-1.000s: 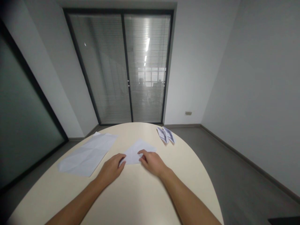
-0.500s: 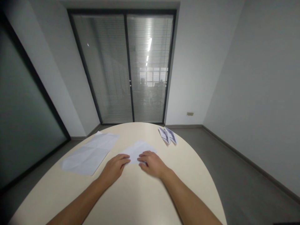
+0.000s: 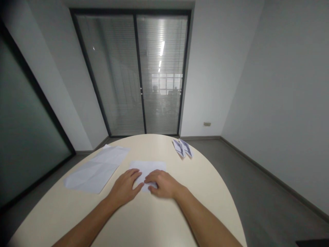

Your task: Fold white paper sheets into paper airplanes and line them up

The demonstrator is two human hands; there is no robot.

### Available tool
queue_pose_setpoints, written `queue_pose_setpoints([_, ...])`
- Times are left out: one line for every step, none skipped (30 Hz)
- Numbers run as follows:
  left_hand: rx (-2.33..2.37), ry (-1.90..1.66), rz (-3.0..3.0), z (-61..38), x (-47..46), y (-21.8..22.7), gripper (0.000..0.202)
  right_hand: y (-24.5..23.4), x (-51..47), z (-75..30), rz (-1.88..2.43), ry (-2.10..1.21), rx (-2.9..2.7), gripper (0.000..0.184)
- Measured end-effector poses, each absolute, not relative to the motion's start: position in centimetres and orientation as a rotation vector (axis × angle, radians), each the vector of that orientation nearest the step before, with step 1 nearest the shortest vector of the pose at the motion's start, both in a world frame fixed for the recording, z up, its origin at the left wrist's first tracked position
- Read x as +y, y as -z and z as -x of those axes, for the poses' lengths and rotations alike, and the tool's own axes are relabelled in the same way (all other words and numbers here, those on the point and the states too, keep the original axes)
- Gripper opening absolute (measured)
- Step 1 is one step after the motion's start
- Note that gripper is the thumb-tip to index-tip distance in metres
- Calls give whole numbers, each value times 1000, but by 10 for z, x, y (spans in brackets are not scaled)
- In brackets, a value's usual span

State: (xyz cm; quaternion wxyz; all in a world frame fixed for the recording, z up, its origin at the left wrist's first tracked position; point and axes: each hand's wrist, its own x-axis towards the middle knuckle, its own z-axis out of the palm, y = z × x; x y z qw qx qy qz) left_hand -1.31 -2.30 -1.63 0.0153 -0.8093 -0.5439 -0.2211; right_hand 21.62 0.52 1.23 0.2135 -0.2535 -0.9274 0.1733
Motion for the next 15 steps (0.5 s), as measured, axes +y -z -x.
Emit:
queue_pose_setpoints([-1708, 676, 2516, 13, -23, 17, 41, -11, 6, -217, 706, -475, -2569, 43])
queue_pose_setpoints([-1724, 656, 2514, 13, -22, 17, 43, -9, 7, -217, 712, -466, -2570, 48])
queue_pose_setpoints([-1741, 630, 2513, 13, -22, 17, 45, -7, 8, -218, 722, -455, -2577, 52])
queue_pose_setpoints([-1759, 599, 2513, 13, -23, 16, 48, -5, 9, -218, 739, -444, -2589, 55])
queue_pose_setpoints([-1775, 565, 2515, 13, -23, 16, 50, -4, 10, -219, 761, -436, -2604, 57])
queue_pose_setpoints([-1789, 532, 2521, 13, -23, 15, 52, -3, 10, -219, 787, -434, -2618, 58])
queue_pose_setpoints([-1802, 503, 2531, 14, -24, 15, 54, -2, 10, -219, 812, -435, -2629, 58])
queue_pose_setpoints([-1815, 478, 2542, 14, -24, 14, 56, -2, 10, -220, 836, -438, -2636, 58])
queue_pose_setpoints([-1830, 459, 2552, 15, -25, 13, 57, -3, 9, -220, 860, -440, -2640, 59])
queue_pose_setpoints([-1845, 443, 2562, 15, -25, 13, 59, -4, 9, -220, 888, -439, -2642, 60])
queue_pose_setpoints([-1862, 427, 2571, 15, -25, 12, 60, -5, 8, -220, 922, -438, -2642, 61])
queue_pose_setpoints([-1879, 410, 2581, 15, -26, 11, 62, -7, 7, -220, 963, -438, -2643, 63])
queue_pose_setpoints([-1895, 393, 2591, 16, -26, 10, 63, -8, 7, -220, 1009, -441, -2643, 65])
queue_pose_setpoints([-1911, 376, 2601, 16, -26, 9, 65, -8, 7, -221, 1060, -445, -2638, 66])
queue_pose_setpoints([-1925, 360, 2614, 16, -26, 8, 66, -9, 7, -221, 1108, -454, -2632, 68])
